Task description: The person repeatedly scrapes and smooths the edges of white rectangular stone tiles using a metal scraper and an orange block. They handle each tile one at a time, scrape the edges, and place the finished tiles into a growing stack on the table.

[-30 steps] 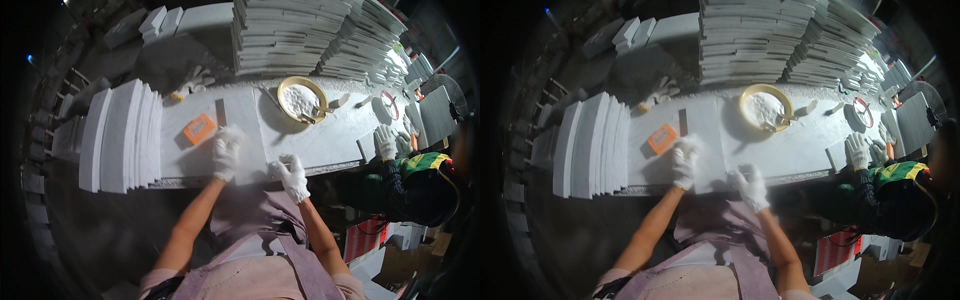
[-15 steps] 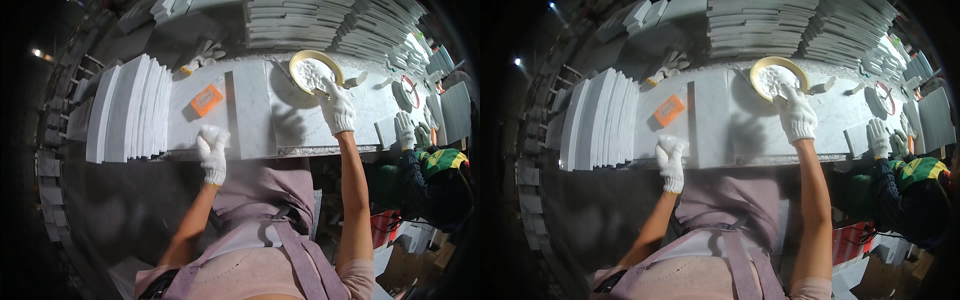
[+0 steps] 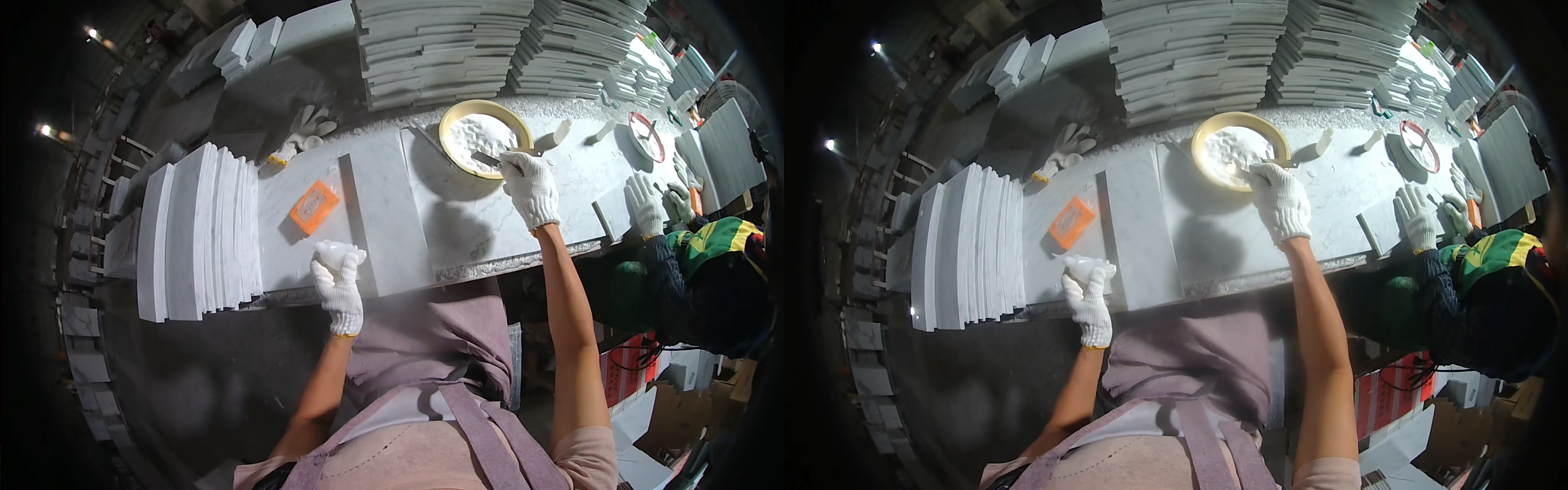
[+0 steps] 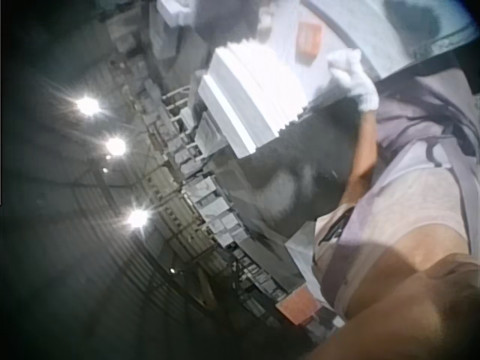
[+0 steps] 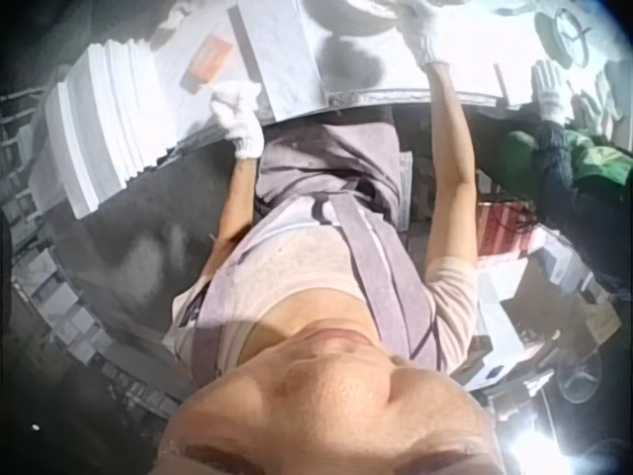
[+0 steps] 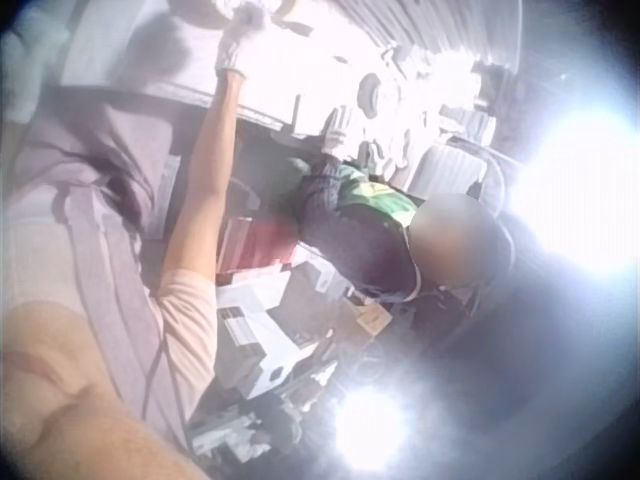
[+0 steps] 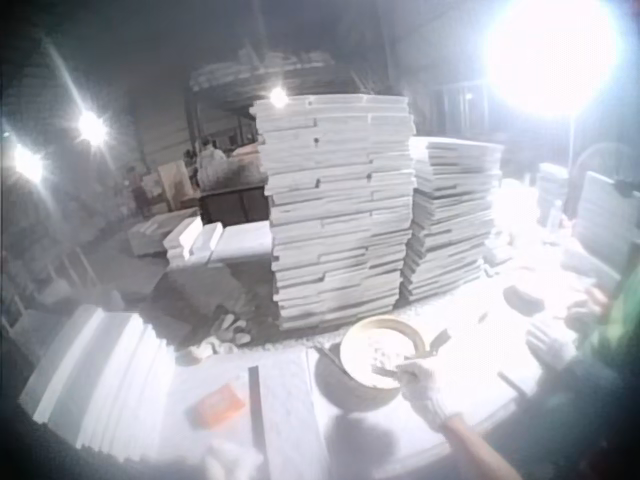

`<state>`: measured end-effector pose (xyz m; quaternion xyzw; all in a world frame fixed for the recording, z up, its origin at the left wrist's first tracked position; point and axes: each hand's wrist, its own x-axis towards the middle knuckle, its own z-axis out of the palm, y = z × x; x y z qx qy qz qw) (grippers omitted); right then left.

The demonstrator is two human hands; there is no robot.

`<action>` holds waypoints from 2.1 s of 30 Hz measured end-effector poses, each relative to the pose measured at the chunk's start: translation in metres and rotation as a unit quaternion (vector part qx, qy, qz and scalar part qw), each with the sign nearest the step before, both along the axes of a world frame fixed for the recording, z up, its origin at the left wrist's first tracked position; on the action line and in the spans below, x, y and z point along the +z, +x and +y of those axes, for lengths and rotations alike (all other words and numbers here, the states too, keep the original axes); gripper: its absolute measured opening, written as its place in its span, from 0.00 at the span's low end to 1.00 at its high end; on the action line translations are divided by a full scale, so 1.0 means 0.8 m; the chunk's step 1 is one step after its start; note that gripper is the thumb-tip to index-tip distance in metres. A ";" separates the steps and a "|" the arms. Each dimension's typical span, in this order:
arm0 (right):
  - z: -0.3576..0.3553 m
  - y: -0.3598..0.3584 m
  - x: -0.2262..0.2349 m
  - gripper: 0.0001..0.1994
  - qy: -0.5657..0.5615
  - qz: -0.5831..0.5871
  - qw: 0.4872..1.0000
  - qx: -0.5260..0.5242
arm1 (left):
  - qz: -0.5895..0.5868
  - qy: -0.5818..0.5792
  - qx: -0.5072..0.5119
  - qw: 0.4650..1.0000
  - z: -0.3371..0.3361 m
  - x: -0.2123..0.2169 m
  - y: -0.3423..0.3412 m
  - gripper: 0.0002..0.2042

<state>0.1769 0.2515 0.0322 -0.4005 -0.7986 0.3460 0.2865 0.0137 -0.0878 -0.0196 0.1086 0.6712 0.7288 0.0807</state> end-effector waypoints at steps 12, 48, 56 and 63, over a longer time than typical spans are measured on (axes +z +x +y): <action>0.012 -0.033 -0.030 0.14 -0.099 0.013 0.994 -0.038 | -0.015 0.023 -0.003 1.000 0.016 -0.004 0.004 0.22; -0.201 0.002 -0.021 0.15 -0.402 0.099 0.910 -0.015 | 0.064 -0.136 0.051 0.987 0.019 -0.029 -0.077 0.30; -0.230 -0.003 -0.048 0.12 -0.185 0.063 0.980 0.025 | 0.089 -0.121 0.056 0.987 0.024 -0.031 -0.074 0.26; -0.236 -0.005 -0.054 0.12 -0.162 0.069 0.984 0.018 | 0.083 -0.139 0.019 0.987 0.019 -0.027 -0.072 0.31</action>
